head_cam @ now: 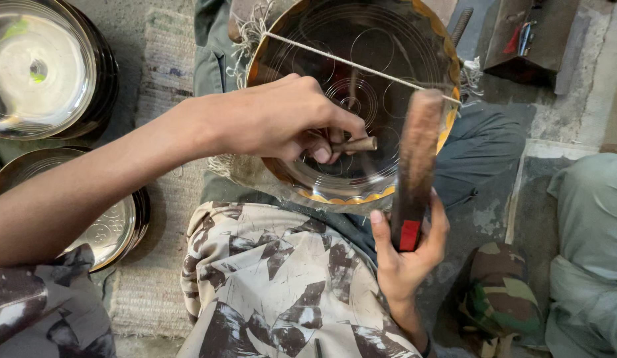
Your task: The person sits on the floor with a brass plate resting on a cushion and embosses a decorative pattern into it. They hold a punch against the plate surface with one hand and strike it with a wooden mallet held in the other hand, repositioning the punch repeatedly to work the design across the plate.
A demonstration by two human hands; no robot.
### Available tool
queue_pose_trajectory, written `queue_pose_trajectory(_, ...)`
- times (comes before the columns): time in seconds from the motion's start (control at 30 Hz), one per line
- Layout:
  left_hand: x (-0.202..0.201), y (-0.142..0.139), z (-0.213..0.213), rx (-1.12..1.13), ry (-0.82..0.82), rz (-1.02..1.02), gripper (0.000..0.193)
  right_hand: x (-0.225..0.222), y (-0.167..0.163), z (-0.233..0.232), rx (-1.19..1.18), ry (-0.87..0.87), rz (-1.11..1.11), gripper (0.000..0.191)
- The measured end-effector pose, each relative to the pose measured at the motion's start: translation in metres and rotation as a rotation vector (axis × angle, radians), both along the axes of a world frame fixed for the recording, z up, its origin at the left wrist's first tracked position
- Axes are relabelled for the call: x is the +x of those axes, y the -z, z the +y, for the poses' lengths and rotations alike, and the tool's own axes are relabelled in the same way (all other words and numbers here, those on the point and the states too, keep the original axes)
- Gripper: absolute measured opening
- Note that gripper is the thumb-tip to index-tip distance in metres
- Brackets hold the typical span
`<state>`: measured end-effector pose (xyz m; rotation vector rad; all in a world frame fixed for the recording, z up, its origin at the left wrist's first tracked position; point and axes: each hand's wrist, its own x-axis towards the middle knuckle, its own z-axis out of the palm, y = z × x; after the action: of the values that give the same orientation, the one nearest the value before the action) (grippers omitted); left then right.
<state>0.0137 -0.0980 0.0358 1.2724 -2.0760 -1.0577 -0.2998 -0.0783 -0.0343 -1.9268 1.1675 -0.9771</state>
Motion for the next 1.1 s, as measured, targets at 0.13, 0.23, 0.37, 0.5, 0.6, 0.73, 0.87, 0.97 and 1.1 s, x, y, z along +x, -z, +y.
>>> queue_pose_trajectory(0.13, 0.0, -0.001, -0.001, -0.015, 0.022, -0.023, 0.06, 0.011, -0.017, -0.012, -0.061, -0.074, -0.067, 0.071)
queue_pose_trajectory(0.23, -0.001, -0.006, -0.001, -0.069, 0.06, -0.067, 0.065, 0.023, -0.029, -0.013, 0.102, 0.064, -0.199, 0.076)
queue_pose_trajectory(0.37, -0.004, -0.01, -0.001, -0.083, 0.063, -0.13, 0.048, 0.032, -0.046, -0.015, -0.398, -0.151, 0.482, 0.071)
queue_pose_trajectory(0.5, -0.004, -0.01, 0.006, -0.111, -0.022, -0.11, 0.052, 0.031, -0.059, -0.022, -0.152, -0.138, 0.089, 0.063)
queue_pose_trajectory(0.6, -0.007, -0.007, 0.016, -0.074, -0.152, -0.076, 0.06, 0.029, -0.069, -0.034, -0.158, -0.167, 0.421, 0.067)
queue_pose_trajectory(0.73, -0.012, -0.003, 0.031, -0.118, -0.344, -0.042, 0.066, 0.036, -0.081, -0.05, -0.155, -0.243, 0.441, 0.066)
queue_pose_trajectory(0.87, -0.018, 0.003, 0.042, -0.184, -0.504, -0.042, 0.048, 0.049, -0.095, -0.067, -0.215, -0.314, 0.306, 0.064)
queue_pose_trajectory(0.97, -0.03, 0.009, 0.053, -0.213, -0.664, -0.007, 0.041, 0.055, -0.108, -0.084, -0.296, -0.541, 0.448, 0.062)
queue_pose_trajectory(1.1, -0.038, 0.014, 0.061, -0.248, -0.792, -0.011, 0.034, 0.067, -0.122, -0.105, -0.386, -0.576, 0.428, 0.065)
